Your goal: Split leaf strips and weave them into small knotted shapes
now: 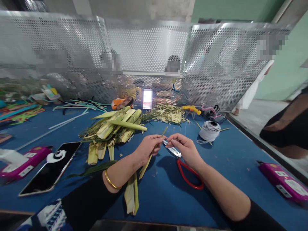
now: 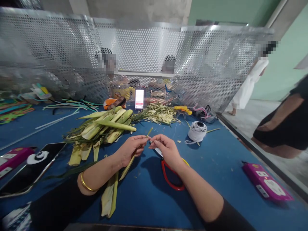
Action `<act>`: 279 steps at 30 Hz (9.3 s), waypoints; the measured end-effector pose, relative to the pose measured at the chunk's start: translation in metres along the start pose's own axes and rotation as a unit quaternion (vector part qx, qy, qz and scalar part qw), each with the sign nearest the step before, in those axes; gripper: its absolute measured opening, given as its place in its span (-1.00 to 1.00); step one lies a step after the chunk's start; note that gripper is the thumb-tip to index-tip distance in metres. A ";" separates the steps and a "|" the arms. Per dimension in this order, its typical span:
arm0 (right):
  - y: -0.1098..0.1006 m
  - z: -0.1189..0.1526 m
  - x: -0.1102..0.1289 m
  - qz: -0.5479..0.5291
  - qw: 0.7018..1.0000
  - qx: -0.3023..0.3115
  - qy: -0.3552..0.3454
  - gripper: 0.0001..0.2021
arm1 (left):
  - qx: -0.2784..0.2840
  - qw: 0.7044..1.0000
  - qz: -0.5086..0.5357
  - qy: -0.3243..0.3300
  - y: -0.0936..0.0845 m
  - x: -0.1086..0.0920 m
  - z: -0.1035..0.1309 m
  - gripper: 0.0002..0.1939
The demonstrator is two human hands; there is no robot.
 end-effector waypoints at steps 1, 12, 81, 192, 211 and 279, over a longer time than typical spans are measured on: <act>0.002 0.000 0.000 0.020 1.000 0.009 -0.017 -0.81 | 0.001 1.000 0.003 -0.001 0.000 0.000 0.000 -0.75; -0.007 0.017 0.029 0.405 0.904 0.122 -0.063 -0.81 | -0.088 0.989 -0.070 0.096 -0.013 -0.020 0.001 -0.71; 0.037 0.047 0.029 -0.351 0.877 0.267 0.190 -0.33 | -0.177 0.869 -0.337 0.316 -0.017 -0.054 0.011 -0.80; 0.024 0.052 0.055 0.598 0.668 0.032 -0.442 -0.63 | -0.012 0.982 0.136 -0.133 0.002 0.029 0.004 -0.86; -0.019 0.019 0.001 -0.029 0.992 -0.022 0.119 -0.67 | 0.084 0.988 -0.033 -0.129 0.021 0.035 0.021 -0.80; -0.015 0.023 0.019 0.254 0.960 -0.106 -0.043 -0.81 | -0.114 0.986 0.109 -0.059 -0.002 0.020 0.009 -0.88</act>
Point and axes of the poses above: each hand's wrist, its own z-axis away from the middle knuckle, its own y-axis out of the palm, x = y × z, the point moved 6 cm from there along -z, towards the middle knuckle, and after that the axes turned 15 degrees about z, right-handed, at the moved point
